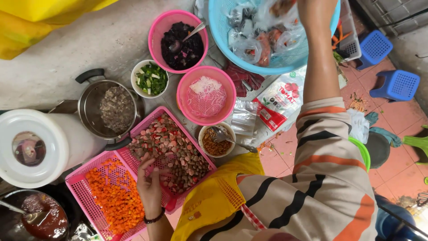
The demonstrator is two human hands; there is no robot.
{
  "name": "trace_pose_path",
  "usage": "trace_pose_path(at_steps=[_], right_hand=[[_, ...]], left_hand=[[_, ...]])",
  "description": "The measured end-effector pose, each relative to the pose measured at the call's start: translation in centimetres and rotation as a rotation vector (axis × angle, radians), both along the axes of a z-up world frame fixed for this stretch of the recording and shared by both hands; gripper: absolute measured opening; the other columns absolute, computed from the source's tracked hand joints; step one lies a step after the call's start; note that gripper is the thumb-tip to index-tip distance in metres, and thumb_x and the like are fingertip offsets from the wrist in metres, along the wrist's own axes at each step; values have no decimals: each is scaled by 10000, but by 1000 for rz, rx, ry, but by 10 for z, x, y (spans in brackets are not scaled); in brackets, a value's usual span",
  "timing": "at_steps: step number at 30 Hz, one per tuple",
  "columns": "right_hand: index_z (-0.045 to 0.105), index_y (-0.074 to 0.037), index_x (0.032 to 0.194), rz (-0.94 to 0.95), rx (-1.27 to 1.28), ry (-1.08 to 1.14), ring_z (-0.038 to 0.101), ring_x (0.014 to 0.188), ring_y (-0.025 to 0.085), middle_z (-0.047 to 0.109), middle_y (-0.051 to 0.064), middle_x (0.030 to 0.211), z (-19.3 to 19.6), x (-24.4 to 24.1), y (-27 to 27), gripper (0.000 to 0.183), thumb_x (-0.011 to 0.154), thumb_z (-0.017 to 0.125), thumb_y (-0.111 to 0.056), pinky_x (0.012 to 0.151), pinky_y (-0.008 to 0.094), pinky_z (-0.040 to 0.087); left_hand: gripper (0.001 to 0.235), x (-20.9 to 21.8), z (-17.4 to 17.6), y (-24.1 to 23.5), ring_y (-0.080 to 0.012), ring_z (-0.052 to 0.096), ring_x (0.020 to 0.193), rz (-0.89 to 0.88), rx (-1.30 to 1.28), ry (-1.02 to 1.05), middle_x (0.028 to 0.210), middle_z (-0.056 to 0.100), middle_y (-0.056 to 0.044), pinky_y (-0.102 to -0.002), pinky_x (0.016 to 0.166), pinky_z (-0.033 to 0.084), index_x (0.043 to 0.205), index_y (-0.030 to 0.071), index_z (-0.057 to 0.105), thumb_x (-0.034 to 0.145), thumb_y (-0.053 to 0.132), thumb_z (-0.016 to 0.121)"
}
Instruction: Portioning chopped carrots and sausage slices into small plastic bags using a spoon.
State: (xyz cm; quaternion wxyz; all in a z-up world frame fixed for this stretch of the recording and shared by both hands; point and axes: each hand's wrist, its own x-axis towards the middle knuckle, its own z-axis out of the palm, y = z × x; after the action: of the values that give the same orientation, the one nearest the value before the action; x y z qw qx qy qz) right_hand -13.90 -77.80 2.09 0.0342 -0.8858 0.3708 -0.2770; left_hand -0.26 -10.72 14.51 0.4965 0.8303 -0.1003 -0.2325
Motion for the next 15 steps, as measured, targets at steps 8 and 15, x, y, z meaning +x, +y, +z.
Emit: trace_pose_path(at_steps=[8,15], right_hand=[[768,-31,1078,54,84,-236,746,763,270,750,140,956,50,-46,77,185,897,803,-12,674,380,556],[720,28,1061,-63,302,-493,705,755,157,727,101,868,31,-106,130,49,1029,687,45,675,296,540]], left_hand=[[357,21,46,-48,-225,733,1061,-219,-185,73,1553,502,-166,-336,866,641,1328,36,552,993,-76,500],[661,12,177,-158,-244,524,1457,-618,-426,81,1637,422,-118,-369,1122,536,1526,88,401,939,-162,575]])
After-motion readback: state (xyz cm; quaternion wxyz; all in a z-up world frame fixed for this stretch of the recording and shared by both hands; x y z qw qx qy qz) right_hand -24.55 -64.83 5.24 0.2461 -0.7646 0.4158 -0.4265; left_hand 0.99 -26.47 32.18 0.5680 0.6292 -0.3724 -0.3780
